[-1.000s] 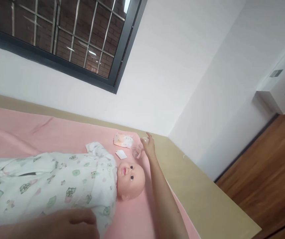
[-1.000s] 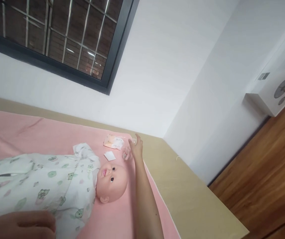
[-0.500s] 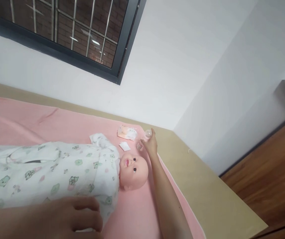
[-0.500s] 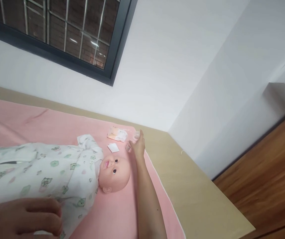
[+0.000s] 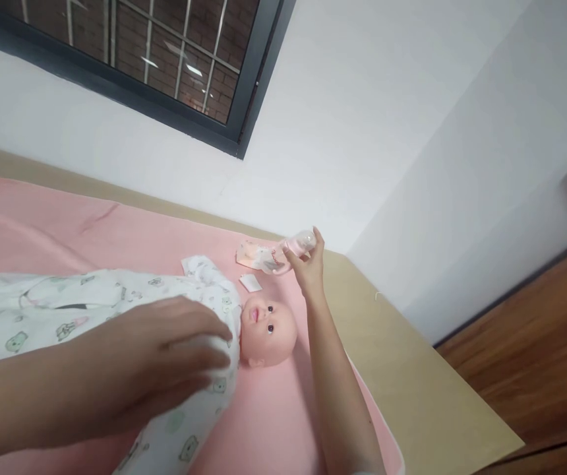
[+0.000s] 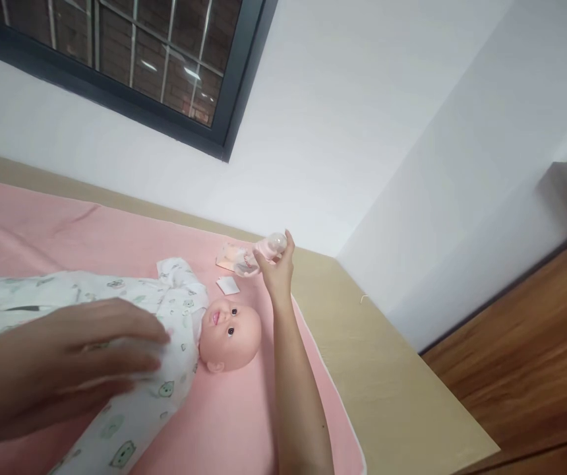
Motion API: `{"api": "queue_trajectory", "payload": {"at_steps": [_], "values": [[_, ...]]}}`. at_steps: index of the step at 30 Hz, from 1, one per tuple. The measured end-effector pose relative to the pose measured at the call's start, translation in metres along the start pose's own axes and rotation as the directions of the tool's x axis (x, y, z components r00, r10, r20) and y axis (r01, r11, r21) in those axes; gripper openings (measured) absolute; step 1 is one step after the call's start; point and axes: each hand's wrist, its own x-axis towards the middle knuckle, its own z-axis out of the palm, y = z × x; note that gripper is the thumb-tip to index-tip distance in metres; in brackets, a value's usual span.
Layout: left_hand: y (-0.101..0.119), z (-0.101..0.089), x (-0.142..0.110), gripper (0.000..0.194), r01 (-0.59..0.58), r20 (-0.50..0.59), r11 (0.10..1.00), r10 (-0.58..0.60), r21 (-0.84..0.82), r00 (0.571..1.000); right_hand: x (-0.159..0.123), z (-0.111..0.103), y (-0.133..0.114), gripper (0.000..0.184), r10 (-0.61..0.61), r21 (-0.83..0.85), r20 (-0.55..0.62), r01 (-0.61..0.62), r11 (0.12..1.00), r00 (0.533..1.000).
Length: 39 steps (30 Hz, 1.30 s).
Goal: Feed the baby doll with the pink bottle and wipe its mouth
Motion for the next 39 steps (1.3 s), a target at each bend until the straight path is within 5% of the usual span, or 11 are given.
{"api": "queue_trajectory", "payload": {"at_steps": [2,8,14,23,29,34,39], "values": [[-0.014,-0.002,0.002,0.022,-0.004,-0.028,0.997,0.006,0.076,1.0,-0.008,0.006,-0.026,0.097,-0.009,0.108,0.081,0.0,0.994,0.997],[-0.033,0.001,0.004,0.044,0.25,-0.2,0.938,-0.204,0.241,0.958,-0.058,0.031,-0.091,0.098,-0.098,0.284,0.326,0.001,0.959,0.94],[-0.029,-0.001,0.004,0.057,0.334,-0.23,0.919,-0.286,0.209,0.93,-0.107,0.051,-0.117,0.091,-0.13,0.331,0.48,-0.042,0.943,0.867],[-0.031,-0.001,0.006,0.05,0.308,-0.236,0.908,-0.245,0.284,0.941,-0.112,0.055,-0.114,0.079,-0.171,0.356,0.434,0.007,0.935,0.885],[-0.052,-0.003,0.007,0.056,0.364,-0.201,0.885,-0.316,0.289,0.927,-0.093,0.043,-0.119,0.073,-0.175,0.384,0.225,0.078,0.92,0.958],[-0.092,-0.013,0.008,0.054,0.548,-0.185,0.815,-0.518,0.189,0.835,-0.044,0.02,-0.086,0.073,-0.195,0.28,0.021,0.182,0.943,0.981],[-0.136,-0.014,-0.002,0.053,0.743,-0.099,0.669,-0.739,0.012,0.666,-0.011,0.002,0.004,0.072,0.036,-0.026,-0.085,-0.039,0.999,0.996]]}}
